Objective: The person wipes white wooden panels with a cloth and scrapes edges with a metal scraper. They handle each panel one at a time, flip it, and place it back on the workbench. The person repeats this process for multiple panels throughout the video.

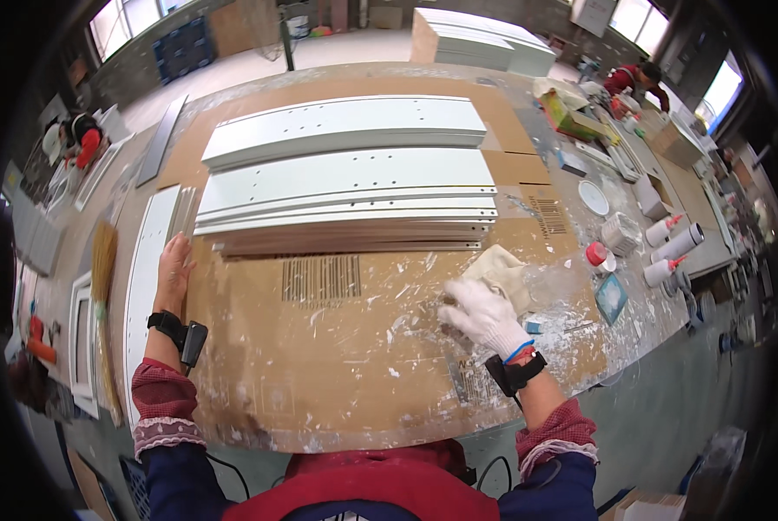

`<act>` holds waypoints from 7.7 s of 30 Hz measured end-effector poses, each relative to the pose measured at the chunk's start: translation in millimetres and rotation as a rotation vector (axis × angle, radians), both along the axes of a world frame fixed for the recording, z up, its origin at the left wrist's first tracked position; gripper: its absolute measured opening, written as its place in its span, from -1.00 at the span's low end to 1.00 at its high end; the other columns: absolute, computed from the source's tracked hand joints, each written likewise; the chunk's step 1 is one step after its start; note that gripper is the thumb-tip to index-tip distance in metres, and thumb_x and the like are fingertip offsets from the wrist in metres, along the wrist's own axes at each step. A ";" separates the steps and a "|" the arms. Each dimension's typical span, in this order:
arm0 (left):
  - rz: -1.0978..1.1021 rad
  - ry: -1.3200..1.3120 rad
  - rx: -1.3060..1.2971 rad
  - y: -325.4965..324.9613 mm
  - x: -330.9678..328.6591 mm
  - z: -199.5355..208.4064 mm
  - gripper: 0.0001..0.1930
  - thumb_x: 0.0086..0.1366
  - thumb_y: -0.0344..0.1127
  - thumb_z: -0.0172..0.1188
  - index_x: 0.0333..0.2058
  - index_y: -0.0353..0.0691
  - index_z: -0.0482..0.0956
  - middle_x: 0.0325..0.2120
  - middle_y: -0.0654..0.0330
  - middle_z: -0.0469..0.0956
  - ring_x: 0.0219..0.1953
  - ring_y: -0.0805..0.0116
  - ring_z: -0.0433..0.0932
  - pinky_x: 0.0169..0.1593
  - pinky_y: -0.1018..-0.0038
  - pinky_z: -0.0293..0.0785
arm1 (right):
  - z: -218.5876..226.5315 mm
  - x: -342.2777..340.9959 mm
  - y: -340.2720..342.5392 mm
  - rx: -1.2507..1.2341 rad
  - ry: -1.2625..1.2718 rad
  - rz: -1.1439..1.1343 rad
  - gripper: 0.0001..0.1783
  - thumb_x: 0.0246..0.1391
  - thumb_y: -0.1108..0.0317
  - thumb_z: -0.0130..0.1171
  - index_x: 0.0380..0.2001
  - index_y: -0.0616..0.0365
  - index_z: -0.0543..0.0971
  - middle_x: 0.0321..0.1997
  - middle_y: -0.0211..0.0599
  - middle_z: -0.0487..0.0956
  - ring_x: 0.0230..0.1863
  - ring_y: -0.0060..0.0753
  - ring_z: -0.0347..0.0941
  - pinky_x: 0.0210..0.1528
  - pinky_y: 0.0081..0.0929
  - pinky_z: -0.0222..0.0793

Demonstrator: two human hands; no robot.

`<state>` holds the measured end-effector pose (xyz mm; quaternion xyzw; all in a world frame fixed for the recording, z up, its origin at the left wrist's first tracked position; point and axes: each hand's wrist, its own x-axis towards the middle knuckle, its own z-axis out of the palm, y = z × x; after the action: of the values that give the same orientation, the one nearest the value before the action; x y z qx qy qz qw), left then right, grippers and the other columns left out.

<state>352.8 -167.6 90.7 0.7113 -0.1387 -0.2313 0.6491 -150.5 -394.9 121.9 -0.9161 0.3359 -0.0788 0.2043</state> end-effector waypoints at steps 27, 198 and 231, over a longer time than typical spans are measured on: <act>-0.210 0.304 0.043 -79.1 42.8 8.3 -0.38 0.10 0.11 0.21 -0.11 -0.37 0.44 -0.27 0.07 0.55 -0.30 0.42 0.58 -0.22 0.58 0.54 | -31.2 53.7 -199.3 0.992 -0.824 -0.614 -0.34 0.08 -0.18 0.02 0.04 0.16 0.41 -0.04 -0.29 0.51 -0.11 -0.38 0.49 -0.12 -0.46 0.46; -0.476 0.793 -0.254 -143.9 -362.8 -20.5 0.15 0.02 0.17 0.28 0.27 -0.30 -0.34 0.24 -0.31 -0.38 0.31 -0.20 -0.33 0.26 -0.08 -0.09 | -102.5 -52.4 39.2 0.871 -1.234 -0.635 -0.50 0.24 0.05 -0.12 0.09 0.19 0.26 0.00 -0.25 0.38 -0.03 -0.46 0.34 -0.18 -0.55 0.33; 0.059 0.090 -0.244 25.3 -50.8 -27.9 -0.36 0.18 0.16 0.06 0.07 -0.22 0.35 -0.04 0.21 0.38 0.01 0.38 0.31 0.08 0.42 0.17 | -43.3 43.2 0.9 0.751 -1.145 -0.725 -0.31 0.10 -0.17 0.01 0.10 0.14 0.23 0.01 -0.22 0.27 -0.09 -0.33 0.23 -0.23 -0.23 0.40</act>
<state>302.0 -142.3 62.8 0.6197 -0.1156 -0.2249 0.7430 -107.3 -394.0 78.6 -0.4347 0.4610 -0.4829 0.6044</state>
